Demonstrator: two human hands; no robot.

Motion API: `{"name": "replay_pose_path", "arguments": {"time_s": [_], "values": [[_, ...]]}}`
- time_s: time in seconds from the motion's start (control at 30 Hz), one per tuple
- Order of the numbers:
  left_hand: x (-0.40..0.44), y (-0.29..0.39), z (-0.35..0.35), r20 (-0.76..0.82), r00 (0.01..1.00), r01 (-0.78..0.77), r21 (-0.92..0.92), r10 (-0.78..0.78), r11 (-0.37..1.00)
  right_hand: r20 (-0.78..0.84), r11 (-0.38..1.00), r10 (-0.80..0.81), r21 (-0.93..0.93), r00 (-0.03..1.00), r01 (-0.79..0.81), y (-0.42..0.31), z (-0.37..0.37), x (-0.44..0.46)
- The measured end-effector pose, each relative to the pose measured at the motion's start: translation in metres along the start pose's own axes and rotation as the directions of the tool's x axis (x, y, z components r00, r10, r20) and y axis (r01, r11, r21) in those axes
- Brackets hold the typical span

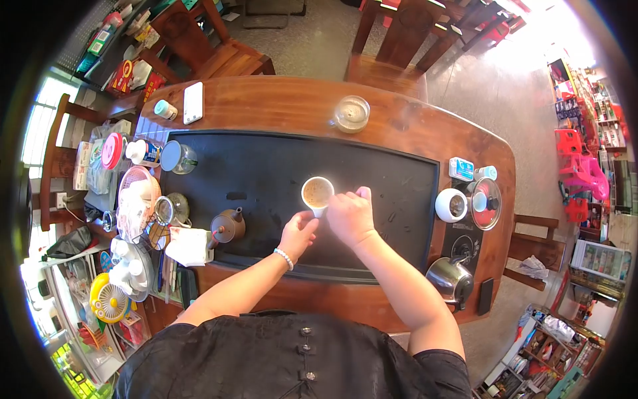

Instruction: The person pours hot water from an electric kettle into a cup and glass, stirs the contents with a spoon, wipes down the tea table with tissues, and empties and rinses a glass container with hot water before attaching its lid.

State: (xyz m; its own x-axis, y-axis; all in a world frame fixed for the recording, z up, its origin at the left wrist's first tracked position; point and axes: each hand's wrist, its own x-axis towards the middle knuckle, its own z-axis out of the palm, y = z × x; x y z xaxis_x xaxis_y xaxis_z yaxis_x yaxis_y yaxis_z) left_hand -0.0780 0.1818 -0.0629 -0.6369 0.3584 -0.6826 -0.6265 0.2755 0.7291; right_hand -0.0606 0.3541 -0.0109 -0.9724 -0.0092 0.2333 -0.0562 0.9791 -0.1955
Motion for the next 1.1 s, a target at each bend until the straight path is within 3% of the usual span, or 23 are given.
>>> {"name": "replay_pose_path", "arguments": {"time_s": [0.13,0.23,0.33,0.4,0.57,0.67,0.77,0.87,1.0,1.1], "values": [[0.008,0.009,0.002,0.066,0.996,0.067,-0.006,-0.066,0.998,-0.019,0.984,0.114,0.143,0.993,-0.110,-0.022,0.002,-0.001],[0.007,0.009,0.006,0.085,0.995,0.048,-0.008,-0.047,0.999,-0.091,0.991,0.078,0.117,0.993,-0.068,-0.021,0.004,0.010],[0.009,0.002,0.009,0.061,0.998,0.018,-0.014,-0.017,1.000,-0.109,1.000,-0.005,-0.032,0.994,0.002,-0.007,0.006,0.019],[0.010,-0.003,0.007,0.035,0.999,0.004,-0.013,-0.004,1.000,-0.049,0.995,-0.033,-0.098,0.998,0.028,0.002,0.005,0.016],[0.003,-0.007,0.000,0.043,0.999,-0.017,-0.029,0.018,0.999,0.156,0.999,0.023,-0.049,0.987,-0.015,-0.018,-0.005,-0.001],[0.001,-0.013,-0.006,0.041,0.999,-0.023,-0.026,0.024,0.999,0.061,0.996,0.034,0.075,0.998,-0.038,-0.026,0.002,0.004],[0.001,-0.022,-0.017,0.060,0.997,-0.037,-0.042,0.039,0.998,-0.102,1.000,0.021,0.009,0.995,-0.020,-0.019,0.010,0.016],[0.002,-0.022,-0.022,0.117,0.989,-0.066,-0.164,0.086,0.984,0.112,0.975,-0.002,-0.219,0.994,0.027,-0.024,-0.009,0.015],[0.003,-0.021,-0.036,0.111,0.986,-0.128,0.055,0.121,0.990,0.089,0.995,-0.011,0.097,0.996,0.002,-0.038,-0.006,-0.001],[0.007,-0.025,-0.045,0.076,0.982,-0.186,0.228,0.173,0.956,-0.014,0.996,-0.009,0.086,1.000,0.010,-0.041,0.000,0.008]]}}
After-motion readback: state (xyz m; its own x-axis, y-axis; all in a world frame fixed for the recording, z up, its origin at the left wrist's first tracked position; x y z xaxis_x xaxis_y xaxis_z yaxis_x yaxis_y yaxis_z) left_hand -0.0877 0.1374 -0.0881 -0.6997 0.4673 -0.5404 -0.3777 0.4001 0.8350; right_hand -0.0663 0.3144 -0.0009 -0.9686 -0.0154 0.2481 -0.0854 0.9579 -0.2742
